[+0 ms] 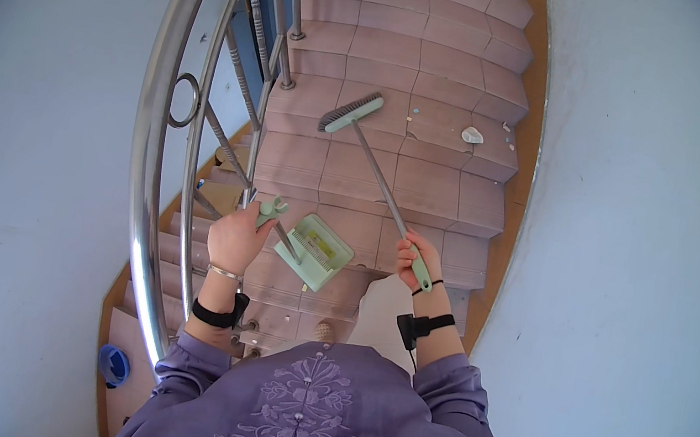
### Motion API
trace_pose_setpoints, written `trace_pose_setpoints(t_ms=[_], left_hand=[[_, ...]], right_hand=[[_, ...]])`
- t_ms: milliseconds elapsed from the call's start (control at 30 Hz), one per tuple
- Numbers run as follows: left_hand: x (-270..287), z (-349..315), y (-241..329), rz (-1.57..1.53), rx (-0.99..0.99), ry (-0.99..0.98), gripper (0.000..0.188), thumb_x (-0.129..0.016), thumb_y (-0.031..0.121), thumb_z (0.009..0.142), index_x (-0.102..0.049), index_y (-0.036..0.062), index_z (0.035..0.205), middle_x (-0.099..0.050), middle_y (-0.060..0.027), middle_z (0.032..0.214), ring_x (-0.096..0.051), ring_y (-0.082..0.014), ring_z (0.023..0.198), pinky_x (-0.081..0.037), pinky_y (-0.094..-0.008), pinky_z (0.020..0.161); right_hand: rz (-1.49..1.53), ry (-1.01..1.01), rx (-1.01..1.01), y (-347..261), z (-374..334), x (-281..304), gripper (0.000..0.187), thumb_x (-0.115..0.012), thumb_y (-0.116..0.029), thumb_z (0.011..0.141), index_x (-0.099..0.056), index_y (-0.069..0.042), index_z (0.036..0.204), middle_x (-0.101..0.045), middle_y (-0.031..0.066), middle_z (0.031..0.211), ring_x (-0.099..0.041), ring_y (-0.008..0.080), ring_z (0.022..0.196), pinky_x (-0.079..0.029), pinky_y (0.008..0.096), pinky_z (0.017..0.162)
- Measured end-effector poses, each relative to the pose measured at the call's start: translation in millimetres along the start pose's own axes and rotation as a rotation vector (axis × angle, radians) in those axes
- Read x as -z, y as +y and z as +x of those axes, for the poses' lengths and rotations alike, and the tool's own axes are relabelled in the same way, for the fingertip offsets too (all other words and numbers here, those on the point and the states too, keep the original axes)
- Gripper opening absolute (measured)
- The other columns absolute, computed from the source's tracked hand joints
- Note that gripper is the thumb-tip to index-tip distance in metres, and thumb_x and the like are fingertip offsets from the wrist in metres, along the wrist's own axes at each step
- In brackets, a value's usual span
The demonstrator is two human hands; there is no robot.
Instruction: Sweeping debris from stairs into a dustpan using a broom.
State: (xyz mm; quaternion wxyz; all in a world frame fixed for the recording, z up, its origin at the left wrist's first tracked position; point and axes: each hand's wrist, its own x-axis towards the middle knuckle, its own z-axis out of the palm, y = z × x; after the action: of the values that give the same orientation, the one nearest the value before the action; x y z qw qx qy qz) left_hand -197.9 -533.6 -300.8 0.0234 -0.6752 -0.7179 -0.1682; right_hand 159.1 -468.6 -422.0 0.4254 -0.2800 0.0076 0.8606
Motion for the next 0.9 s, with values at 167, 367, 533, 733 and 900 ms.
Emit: trace_pose_setpoints(t_ms=[167, 367, 533, 733, 900], left_hand=[[1, -2, 0, -0.011, 0.019, -0.002, 0.029, -0.07, 0.036, 0.083, -0.059, 0.0095, 0.087, -0.065, -0.012, 0.068, -0.065, -0.0346, 0.063, -0.051, -0.0441, 0.052], [4, -5, 2, -0.01, 0.015, -0.004, 0.029, -0.069, 0.036, 0.083, -0.059, 0.0097, 0.087, -0.064, -0.0112, 0.068, -0.065, -0.0337, 0.063, -0.05, -0.0439, 0.051], [1, -7, 4, 0.006, 0.021, -0.012, 0.028, -0.068, 0.037, 0.084, -0.059, 0.0102, 0.087, -0.064, -0.0107, 0.067, -0.065, -0.033, 0.062, -0.049, -0.0436, 0.05], [-3, -14, 3, 0.023, -0.001, 0.007, 0.028, -0.067, 0.038, 0.085, -0.059, 0.0112, 0.087, -0.063, -0.0081, 0.065, -0.065, -0.0276, 0.057, -0.049, -0.0391, 0.046], [2, -7, 4, -0.016, 0.029, -0.024, 0.028, -0.068, 0.037, 0.084, -0.059, 0.0111, 0.088, -0.064, -0.0098, 0.067, -0.065, -0.0323, 0.061, -0.049, -0.043, 0.049]], right_hand=[[-0.178, -0.052, 0.012, 9, -16, -67, 0.015, -0.055, -0.011, 0.095, -0.051, -0.018, 0.108, -0.052, -0.0037, 0.073, -0.046, 0.0027, 0.049, -0.04, 0.0187, 0.042], [-0.073, -0.232, -0.149, 1, 61, -100, 0.005, -0.053, -0.012, 0.096, -0.051, -0.012, 0.092, -0.052, -0.0039, 0.073, -0.047, 0.003, 0.049, -0.039, 0.019, 0.042], [0.135, -0.338, -0.331, -11, 130, -112, 0.014, -0.053, -0.011, 0.095, -0.05, -0.008, 0.081, -0.054, -0.0025, 0.071, -0.053, 0.0041, 0.05, -0.043, 0.0194, 0.044], [0.332, -0.406, -0.241, -44, 137, -71, 0.017, -0.052, -0.011, 0.094, -0.05, -0.006, 0.078, -0.055, -0.0004, 0.07, -0.056, 0.0056, 0.05, -0.046, 0.0205, 0.046], [0.397, -0.327, -0.082, -60, 80, -23, 0.019, -0.051, -0.014, 0.095, -0.051, -0.006, 0.078, -0.054, -0.001, 0.068, -0.053, 0.006, 0.048, -0.046, 0.0216, 0.046]])
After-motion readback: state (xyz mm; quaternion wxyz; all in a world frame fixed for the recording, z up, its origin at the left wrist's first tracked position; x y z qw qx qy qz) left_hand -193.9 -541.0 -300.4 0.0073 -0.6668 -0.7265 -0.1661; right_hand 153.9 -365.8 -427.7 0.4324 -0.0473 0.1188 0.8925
